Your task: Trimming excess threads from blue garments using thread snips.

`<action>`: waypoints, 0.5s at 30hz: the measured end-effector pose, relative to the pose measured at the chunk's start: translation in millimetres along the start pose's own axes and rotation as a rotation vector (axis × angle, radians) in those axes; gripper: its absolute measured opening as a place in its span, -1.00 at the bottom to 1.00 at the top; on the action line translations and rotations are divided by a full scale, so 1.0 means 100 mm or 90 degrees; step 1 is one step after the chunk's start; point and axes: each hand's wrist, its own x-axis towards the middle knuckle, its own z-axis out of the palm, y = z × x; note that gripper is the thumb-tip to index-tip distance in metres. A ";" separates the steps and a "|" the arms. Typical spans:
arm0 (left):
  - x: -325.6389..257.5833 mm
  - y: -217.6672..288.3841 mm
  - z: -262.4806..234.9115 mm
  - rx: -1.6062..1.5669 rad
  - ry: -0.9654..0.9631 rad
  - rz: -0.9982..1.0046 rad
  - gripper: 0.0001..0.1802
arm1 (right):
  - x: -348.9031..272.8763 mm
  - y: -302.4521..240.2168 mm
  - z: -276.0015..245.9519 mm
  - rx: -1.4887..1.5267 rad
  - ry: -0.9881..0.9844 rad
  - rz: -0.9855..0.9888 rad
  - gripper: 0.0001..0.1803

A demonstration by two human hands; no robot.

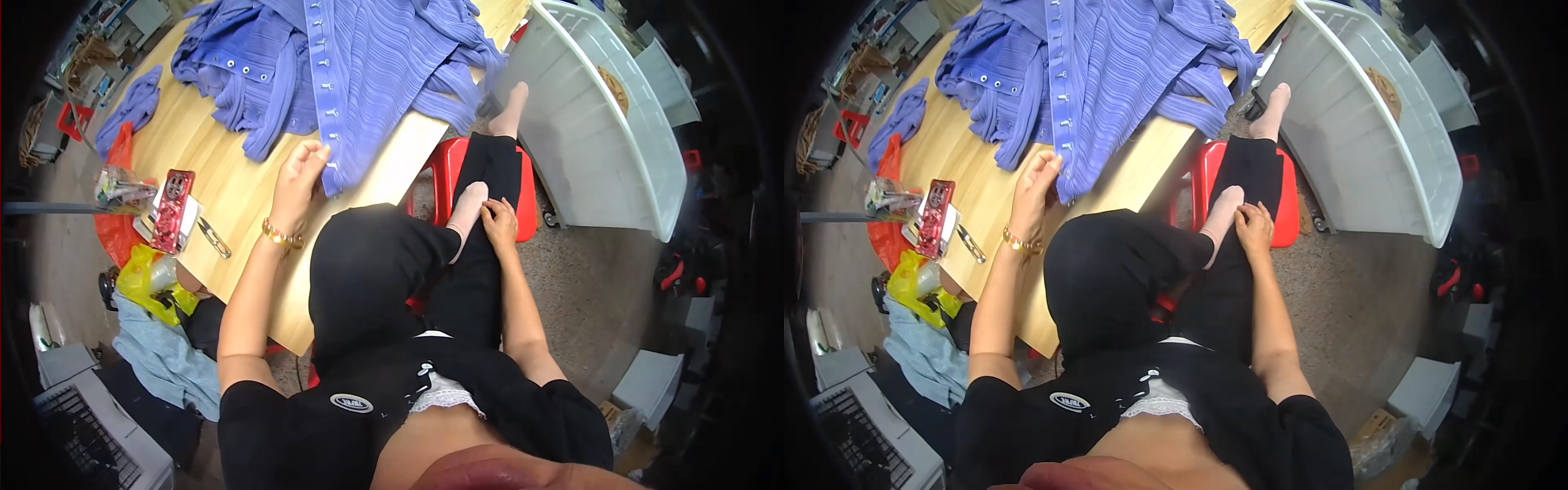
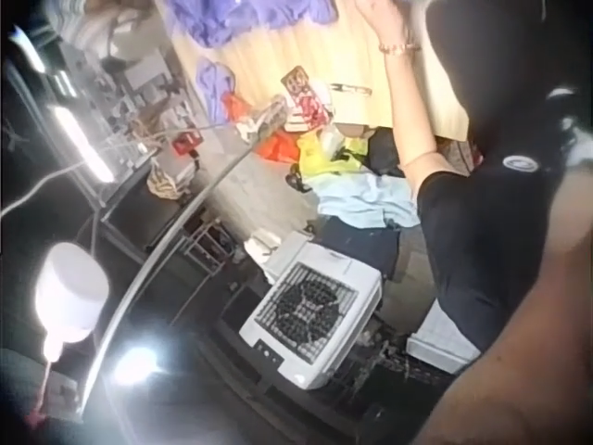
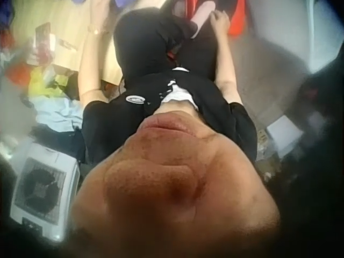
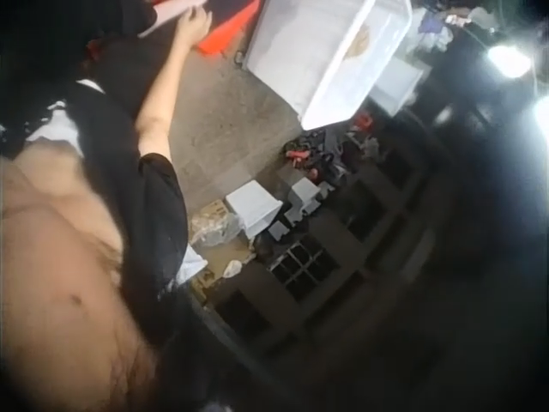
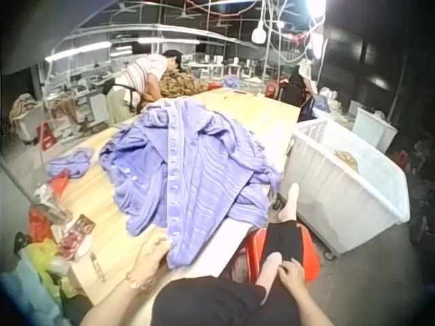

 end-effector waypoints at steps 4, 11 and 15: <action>0.13 -0.17 0.07 -0.200 0.053 -0.012 -0.86 | -0.01 -0.01 -0.01 0.000 -0.017 0.015 -0.76; 0.22 -0.54 -0.03 -0.269 0.010 0.004 -0.83 | -0.03 -0.02 -0.02 -0.013 -0.033 0.020 -0.75; 0.21 -0.61 -0.09 -0.214 0.020 -0.001 -0.80 | -0.03 -0.05 -0.04 -0.018 -0.027 0.023 -0.76</action>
